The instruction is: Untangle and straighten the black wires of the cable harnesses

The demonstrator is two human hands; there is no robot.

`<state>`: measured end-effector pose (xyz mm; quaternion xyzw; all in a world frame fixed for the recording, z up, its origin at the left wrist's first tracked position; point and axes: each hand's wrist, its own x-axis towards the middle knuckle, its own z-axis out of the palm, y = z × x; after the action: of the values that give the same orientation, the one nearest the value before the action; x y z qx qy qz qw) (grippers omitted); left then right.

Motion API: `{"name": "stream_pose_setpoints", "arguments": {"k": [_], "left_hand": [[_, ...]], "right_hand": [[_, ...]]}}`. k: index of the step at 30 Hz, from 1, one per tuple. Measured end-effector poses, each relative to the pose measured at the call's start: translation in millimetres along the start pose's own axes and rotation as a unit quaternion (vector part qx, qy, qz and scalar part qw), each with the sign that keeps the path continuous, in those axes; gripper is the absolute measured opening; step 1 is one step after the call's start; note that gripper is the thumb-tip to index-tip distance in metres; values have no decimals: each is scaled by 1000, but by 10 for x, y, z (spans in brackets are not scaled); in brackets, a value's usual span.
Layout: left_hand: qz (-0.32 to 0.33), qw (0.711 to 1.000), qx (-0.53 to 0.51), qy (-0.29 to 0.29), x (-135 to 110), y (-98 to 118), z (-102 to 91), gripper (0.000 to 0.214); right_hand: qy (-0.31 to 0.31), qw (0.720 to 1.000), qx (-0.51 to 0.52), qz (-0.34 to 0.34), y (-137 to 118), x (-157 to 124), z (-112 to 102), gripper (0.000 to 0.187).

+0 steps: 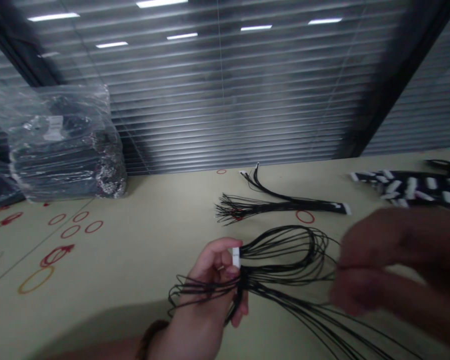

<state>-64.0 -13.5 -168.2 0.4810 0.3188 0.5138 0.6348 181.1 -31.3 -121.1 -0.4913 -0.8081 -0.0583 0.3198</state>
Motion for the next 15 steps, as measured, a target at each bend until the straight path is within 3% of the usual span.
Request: {"name": "stream_pose_setpoints", "arguments": {"k": [3, 5, 8, 15], "left_hand": [[15, 1000, 1, -10, -24, -35, -10, 14], [25, 999, -7, -29, -38, -56, -17, 15], [43, 997, -22, -58, -56, -71, -21, 17], [39, 997, -21, -58, -37, -68, -13, 17]], "right_hand": [[-28, 999, 20, -41, -414, 118, 166, 21], [-50, 997, 35, -48, -548, 156, 239, 19], [-52, 996, 47, -58, -571, 151, 281, 16], [-16, 998, 32, -59, -575, 96, 267, 19]]}}
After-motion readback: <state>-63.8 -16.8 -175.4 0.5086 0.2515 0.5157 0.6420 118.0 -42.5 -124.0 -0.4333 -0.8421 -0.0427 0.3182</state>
